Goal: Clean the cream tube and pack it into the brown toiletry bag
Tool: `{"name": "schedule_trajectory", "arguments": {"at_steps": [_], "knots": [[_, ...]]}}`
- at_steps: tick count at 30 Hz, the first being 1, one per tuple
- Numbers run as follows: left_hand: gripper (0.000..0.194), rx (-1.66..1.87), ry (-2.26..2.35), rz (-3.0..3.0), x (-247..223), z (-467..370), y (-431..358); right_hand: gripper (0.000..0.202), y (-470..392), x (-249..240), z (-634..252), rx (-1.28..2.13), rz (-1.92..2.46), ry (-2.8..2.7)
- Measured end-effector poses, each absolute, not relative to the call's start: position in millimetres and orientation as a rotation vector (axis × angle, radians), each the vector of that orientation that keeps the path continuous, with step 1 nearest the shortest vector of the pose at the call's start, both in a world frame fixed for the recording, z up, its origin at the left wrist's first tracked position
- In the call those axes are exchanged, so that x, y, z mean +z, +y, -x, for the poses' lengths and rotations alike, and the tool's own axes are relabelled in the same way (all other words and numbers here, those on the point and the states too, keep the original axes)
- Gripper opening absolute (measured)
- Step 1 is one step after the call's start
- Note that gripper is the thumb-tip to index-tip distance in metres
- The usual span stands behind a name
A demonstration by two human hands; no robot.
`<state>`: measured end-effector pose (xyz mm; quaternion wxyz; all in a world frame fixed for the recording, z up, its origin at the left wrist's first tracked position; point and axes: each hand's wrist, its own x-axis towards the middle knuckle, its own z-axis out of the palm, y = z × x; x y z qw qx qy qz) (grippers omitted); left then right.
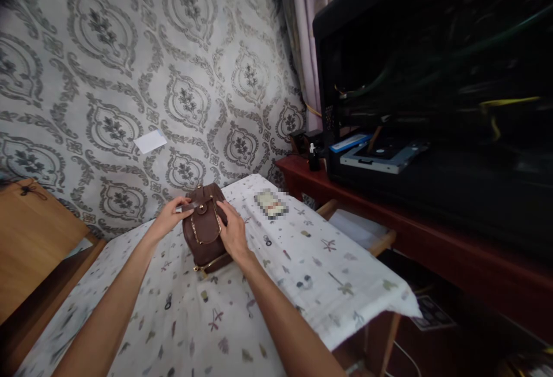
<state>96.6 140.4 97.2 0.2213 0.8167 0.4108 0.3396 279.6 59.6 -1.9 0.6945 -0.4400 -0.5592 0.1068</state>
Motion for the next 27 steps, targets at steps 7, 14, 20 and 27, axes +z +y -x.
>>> {"name": "schedule_trajectory", "arguments": {"at_steps": [7, 14, 20, 27], "knots": [[0.018, 1.069, 1.102, -2.315, 83.1, -102.0, 140.7, 0.062, 54.7, -1.8, -281.5, 0.306, 0.979, -1.284], [0.036, 1.091, 1.037, -2.562, 98.5, -128.9, 124.7, 0.058, 57.4, -5.4, -277.8, 0.257, 0.968, -1.269], [0.018, 0.932, 1.239, -2.764, 108.2, -160.9, 125.9, 0.049, 52.5, -4.1, -275.0, 0.179, 1.008, -1.189], [0.015, 0.884, 1.421, -2.737, 109.4, -167.8, 128.2, 0.033, 52.5, -3.4, -275.9, 0.112, 1.067, -1.2]]}}
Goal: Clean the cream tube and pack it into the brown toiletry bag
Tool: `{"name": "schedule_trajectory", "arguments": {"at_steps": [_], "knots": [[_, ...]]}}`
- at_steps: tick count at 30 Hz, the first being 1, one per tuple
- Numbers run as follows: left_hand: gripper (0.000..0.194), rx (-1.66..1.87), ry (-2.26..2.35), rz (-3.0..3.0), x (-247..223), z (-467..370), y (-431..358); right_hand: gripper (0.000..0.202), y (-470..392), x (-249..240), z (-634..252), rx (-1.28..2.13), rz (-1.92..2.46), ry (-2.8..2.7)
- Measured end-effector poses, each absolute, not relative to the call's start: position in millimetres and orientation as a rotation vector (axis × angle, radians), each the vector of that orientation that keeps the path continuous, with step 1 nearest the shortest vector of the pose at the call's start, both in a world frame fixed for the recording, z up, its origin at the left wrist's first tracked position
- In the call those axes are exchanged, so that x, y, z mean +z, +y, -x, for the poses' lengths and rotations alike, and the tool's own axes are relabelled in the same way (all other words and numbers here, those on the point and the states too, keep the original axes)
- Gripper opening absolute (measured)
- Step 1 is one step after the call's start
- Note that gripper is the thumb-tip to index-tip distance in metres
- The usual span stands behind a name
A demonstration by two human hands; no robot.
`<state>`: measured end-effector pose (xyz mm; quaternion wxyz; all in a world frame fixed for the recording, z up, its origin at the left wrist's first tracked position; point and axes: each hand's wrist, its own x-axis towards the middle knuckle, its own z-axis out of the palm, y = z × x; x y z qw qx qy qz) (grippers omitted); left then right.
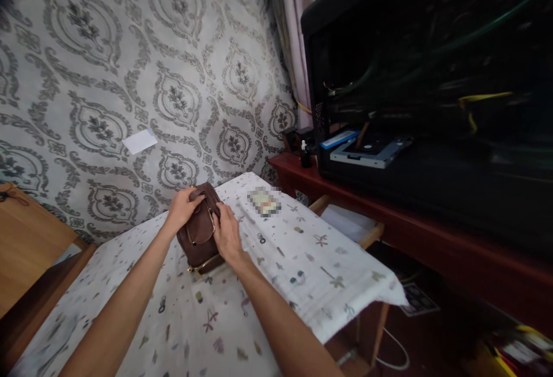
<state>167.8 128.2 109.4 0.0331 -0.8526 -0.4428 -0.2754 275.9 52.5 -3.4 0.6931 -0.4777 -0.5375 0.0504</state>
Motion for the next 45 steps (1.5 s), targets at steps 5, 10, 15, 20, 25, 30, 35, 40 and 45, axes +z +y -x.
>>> {"name": "schedule_trajectory", "arguments": {"at_steps": [5, 10, 15, 20, 25, 30, 35, 40, 45], "knots": [[0.014, -0.927, -1.32, 2.575, 102.9, -166.3, 129.2, 0.035, 52.4, -2.6, -276.8, 0.083, 1.031, -1.219], [0.013, -1.032, -1.303, 2.654, 99.7, -162.8, 138.5, 0.036, 50.8, 0.4, -277.8, 0.076, 1.013, -1.26], [0.013, -1.163, -1.283, 2.764, 97.8, -160.1, 144.6, 0.038, 52.3, 0.2, -278.4, 0.095, 1.031, -1.263], [0.017, -1.253, -1.222, 2.841, 96.7, -157.3, 140.4, 0.039, 51.7, 0.9, -279.1, 0.113, 1.034, -1.27], [0.019, -1.243, -1.211, 2.871, 99.9, -156.5, 135.5, 0.04, 50.6, 3.7, -281.7, 0.146, 1.057, -1.292], [0.017, -1.249, -1.281, 2.91, 104.0, -153.4, 132.0, 0.047, 49.8, 4.5, -288.6, 0.182, 1.034, -1.344], [0.027, -1.37, -1.28, 2.945, 106.7, -131.9, 131.2, 0.052, 46.4, 2.9, -289.3, 0.156, 0.993, -1.356], [0.032, -1.429, -1.48, 2.907, 102.0, -103.4, 138.7, 0.037, 47.9, -1.1, -285.2, 0.13, 1.021, -1.333], [0.026, -1.484, -1.47, 2.914, 94.6, -91.0, 141.5, 0.034, 50.7, -3.7, -283.7, 0.12, 1.011, -1.316]]}}
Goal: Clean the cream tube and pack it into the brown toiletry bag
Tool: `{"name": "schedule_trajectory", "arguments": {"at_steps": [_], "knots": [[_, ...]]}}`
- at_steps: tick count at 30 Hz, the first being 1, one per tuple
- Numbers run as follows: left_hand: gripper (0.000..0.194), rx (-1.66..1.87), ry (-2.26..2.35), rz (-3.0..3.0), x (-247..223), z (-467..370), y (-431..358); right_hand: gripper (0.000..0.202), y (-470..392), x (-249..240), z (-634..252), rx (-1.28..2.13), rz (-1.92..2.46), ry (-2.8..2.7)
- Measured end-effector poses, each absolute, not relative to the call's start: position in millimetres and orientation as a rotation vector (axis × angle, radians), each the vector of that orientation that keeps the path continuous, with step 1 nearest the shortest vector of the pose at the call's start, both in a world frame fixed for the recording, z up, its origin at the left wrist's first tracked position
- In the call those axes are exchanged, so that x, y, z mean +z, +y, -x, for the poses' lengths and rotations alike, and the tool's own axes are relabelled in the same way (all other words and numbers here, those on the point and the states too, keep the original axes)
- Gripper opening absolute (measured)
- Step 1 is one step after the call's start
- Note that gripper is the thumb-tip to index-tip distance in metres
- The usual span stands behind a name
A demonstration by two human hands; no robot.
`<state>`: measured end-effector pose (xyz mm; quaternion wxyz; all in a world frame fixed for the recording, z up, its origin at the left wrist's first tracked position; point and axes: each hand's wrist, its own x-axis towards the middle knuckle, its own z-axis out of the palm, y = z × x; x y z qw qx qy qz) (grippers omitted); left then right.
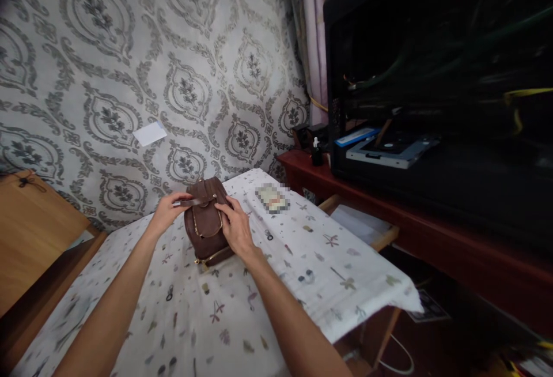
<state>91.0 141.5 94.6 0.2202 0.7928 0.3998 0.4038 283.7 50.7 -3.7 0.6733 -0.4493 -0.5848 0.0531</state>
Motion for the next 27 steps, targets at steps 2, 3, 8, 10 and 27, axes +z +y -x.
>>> {"name": "schedule_trajectory", "arguments": {"at_steps": [2, 3, 8, 10, 27], "knots": [[0.024, 1.127, 1.092, -2.226, 93.7, -90.3, 139.9, 0.034, 50.7, -3.8, -283.5, 0.116, 1.019, -1.311], [0.024, 1.131, 1.088, -2.241, 93.4, -90.5, 138.9, 0.034, 50.5, -3.6, -283.5, 0.115, 1.024, -1.311], [0.021, 1.189, 1.113, -2.305, 90.5, -93.8, 135.3, 0.036, 47.9, -1.6, -284.0, 0.127, 1.034, -1.33], [0.019, 1.207, 1.162, -2.357, 89.4, -95.9, 134.5, 0.037, 47.3, -1.1, -284.2, 0.138, 1.027, -1.332], [0.019, 1.095, 1.317, -2.874, 94.6, -108.2, 109.1, 0.035, 47.8, -1.3, -286.2, 0.125, 1.019, -1.338]]}}
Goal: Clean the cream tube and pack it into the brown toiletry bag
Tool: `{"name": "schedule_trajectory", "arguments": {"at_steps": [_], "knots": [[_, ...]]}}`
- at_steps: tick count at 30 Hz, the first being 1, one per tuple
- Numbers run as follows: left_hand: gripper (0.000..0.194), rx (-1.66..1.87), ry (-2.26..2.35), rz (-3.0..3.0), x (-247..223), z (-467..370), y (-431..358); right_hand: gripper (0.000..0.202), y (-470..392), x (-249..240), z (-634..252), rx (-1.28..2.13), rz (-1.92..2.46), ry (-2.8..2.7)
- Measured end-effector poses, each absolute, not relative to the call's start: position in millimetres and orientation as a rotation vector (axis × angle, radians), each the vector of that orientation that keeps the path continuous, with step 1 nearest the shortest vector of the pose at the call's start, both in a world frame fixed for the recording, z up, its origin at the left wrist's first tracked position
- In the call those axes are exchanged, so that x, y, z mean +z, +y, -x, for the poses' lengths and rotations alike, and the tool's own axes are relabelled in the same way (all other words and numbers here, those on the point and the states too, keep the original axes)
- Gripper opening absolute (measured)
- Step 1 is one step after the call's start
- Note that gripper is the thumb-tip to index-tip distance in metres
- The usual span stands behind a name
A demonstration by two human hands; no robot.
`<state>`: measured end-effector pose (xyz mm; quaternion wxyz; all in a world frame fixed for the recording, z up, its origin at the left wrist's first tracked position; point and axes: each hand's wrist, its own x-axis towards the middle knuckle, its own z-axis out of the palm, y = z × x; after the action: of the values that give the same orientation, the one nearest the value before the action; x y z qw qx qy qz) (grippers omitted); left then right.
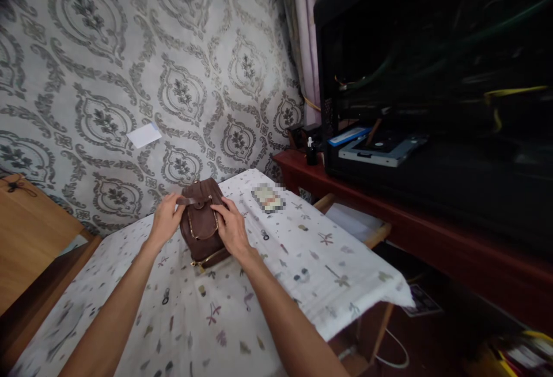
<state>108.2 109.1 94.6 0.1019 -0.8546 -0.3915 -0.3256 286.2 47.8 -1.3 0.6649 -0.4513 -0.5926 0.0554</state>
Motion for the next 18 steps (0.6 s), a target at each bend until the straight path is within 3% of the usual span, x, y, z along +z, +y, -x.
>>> {"name": "schedule_trajectory", "arguments": {"at_steps": [11, 18], "knots": [[0.016, -0.902, -1.118, 2.555, 97.8, -108.8, 85.5, 0.036, 47.3, -0.4, -285.9, 0.148, 1.026, -1.337], [0.019, -1.384, -1.409, 2.709, 96.6, -108.8, 94.5, 0.04, 45.6, 0.5, -285.8, 0.178, 1.037, -1.336]]}}
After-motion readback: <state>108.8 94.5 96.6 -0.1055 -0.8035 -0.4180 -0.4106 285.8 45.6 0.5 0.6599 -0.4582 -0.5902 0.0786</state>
